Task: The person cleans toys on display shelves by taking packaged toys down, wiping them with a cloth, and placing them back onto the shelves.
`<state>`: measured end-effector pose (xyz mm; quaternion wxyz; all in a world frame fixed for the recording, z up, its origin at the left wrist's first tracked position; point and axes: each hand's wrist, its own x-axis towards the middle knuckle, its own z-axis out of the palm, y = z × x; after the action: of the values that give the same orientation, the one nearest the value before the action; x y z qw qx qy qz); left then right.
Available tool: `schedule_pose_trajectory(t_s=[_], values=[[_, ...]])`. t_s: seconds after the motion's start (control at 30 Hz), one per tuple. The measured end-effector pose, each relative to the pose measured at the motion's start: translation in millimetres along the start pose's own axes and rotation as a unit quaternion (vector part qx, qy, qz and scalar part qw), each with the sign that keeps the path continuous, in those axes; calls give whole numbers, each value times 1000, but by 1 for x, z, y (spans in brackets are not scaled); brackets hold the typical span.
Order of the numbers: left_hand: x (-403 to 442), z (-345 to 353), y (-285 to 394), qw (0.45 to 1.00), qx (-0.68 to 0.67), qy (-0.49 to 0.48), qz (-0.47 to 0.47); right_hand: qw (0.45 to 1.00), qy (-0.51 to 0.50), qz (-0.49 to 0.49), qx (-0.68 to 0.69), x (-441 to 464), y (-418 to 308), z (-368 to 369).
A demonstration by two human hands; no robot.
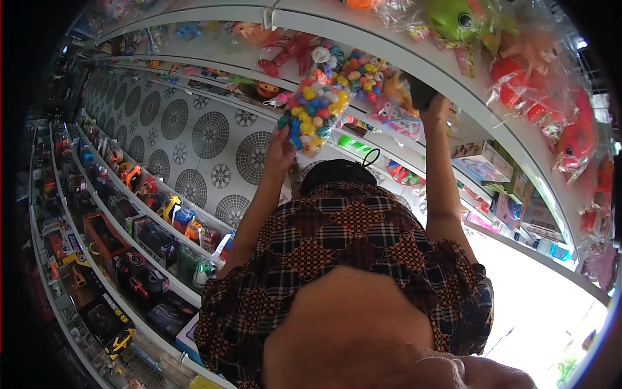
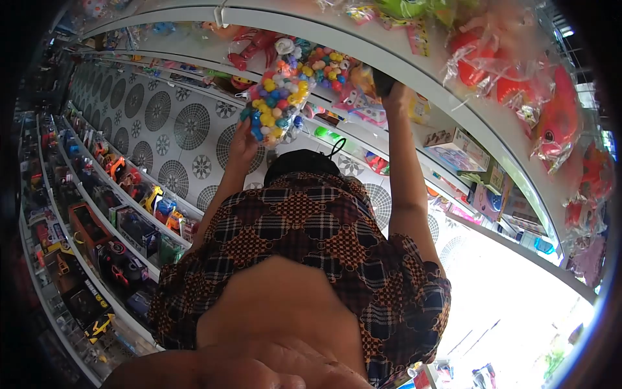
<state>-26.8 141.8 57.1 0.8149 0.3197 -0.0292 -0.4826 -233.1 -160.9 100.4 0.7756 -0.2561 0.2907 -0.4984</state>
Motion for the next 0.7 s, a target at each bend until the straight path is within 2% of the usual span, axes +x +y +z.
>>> schedule_pose_trajectory(t_s=[0.03,0.07,0.1,0.13,0.2,0.27,0.33,0.4,0.47,0.53,0.57,0.6,0.7], values=[[-2,-8,1,1000,-1,17,3,964,-23,-103,-245,11,6,2],[-4,-15,-1,999,-2,34,4,857,-43,-199,-473,23,12,4],[-7,-20,-4,999,-3,35,5,688,-90,-329,-640,48,31,-4],[-10,-25,-6,999,-12,29,-6,467,-131,-434,-759,75,52,-16],[-17,-30,-11,999,-21,23,-17,517,-177,-378,-747,99,103,2],[-20,-30,-15,1000,-4,21,-17,270,-217,-524,-778,57,108,43],[-25,-17,-11,999,-18,33,-30,470,-282,-400,-735,28,124,50],[-28,-6,-7,997,-34,48,-44,477,-296,-411,-718,-5,124,52],[-25,-2,-1,999,-10,11,-40,484,-312,-427,-697,-20,119,45],[-17,-13,-2,999,11,3,-44,535,-352,-370,-673,-23,109,28],[-13,-18,-4,998,34,-4,-49,558,-347,-375,-654,-24,103,22],[-9,-13,-3,998,35,-6,-49,558,-344,-377,-654,-23,94,18],[3,18,-2,998,28,-32,-47,668,-280,-313,-614,-32,55,14]])
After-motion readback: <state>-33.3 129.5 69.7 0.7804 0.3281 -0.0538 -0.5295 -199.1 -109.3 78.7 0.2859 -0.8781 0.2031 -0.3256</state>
